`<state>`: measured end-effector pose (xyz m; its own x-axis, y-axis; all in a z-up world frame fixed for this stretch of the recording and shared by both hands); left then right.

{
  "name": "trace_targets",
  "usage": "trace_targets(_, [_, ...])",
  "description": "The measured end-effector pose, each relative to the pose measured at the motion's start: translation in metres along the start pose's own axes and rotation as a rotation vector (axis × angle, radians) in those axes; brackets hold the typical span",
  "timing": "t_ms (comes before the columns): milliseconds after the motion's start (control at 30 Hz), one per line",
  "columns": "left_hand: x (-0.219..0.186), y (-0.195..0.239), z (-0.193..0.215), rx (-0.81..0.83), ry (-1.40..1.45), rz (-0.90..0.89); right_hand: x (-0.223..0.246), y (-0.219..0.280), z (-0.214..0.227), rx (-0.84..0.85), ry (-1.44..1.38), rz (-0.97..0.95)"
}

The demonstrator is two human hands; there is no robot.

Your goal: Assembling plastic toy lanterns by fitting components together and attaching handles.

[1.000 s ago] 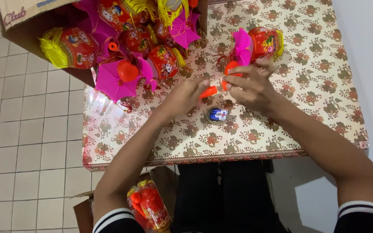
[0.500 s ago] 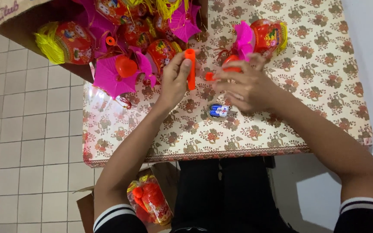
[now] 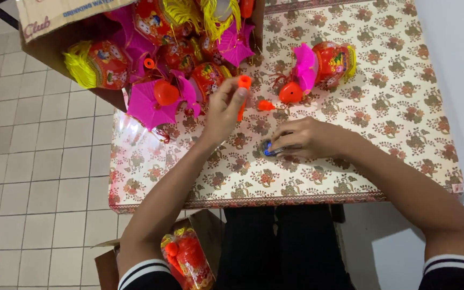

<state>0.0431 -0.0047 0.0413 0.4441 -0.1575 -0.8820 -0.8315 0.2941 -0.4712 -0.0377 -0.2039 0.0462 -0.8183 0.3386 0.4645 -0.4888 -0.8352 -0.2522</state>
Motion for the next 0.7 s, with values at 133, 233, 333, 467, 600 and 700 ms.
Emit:
trace_targets(133, [0.008,-0.001,-0.012,0.151,-0.292,-0.105,-0.006,0.004,0.004,-0.113,-0.007,-0.059])
trace_targets(233, [-0.014,0.008,-0.018,0.303,-0.364,-0.052,-0.012,0.008,0.012,-0.239,-0.047,-0.126])
trace_targets(333, [-0.018,0.011,-0.023,0.338,-0.405,-0.086,-0.007,0.01,0.032,-0.531,-0.092,-0.067])
trace_targets(467, [-0.026,0.014,-0.03,0.372,-0.401,-0.082,-0.039,0.029,0.021,-0.776,-0.01,-0.122])
trace_targets(600, [-0.009,0.017,-0.036,0.402,-0.381,-0.155,-0.027,0.024,0.027,-0.78,0.01,-0.117])
trace_targets(700, [0.0,0.02,-0.039,0.438,-0.37,-0.183,-0.015,0.019,0.025,-0.716,0.04,-0.067])
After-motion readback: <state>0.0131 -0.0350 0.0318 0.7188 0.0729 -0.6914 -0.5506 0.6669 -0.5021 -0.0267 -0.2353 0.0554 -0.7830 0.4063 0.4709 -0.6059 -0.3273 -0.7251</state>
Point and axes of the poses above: each hand's wrist, its own y-axis away from the middle knuckle, its own z-axis out of the back of the hand, x = y × z, the point moved 4 cm from there along -y, towards the middle knuckle, and after that the axes turned 3 degrees about y, right-handed, at the moved point
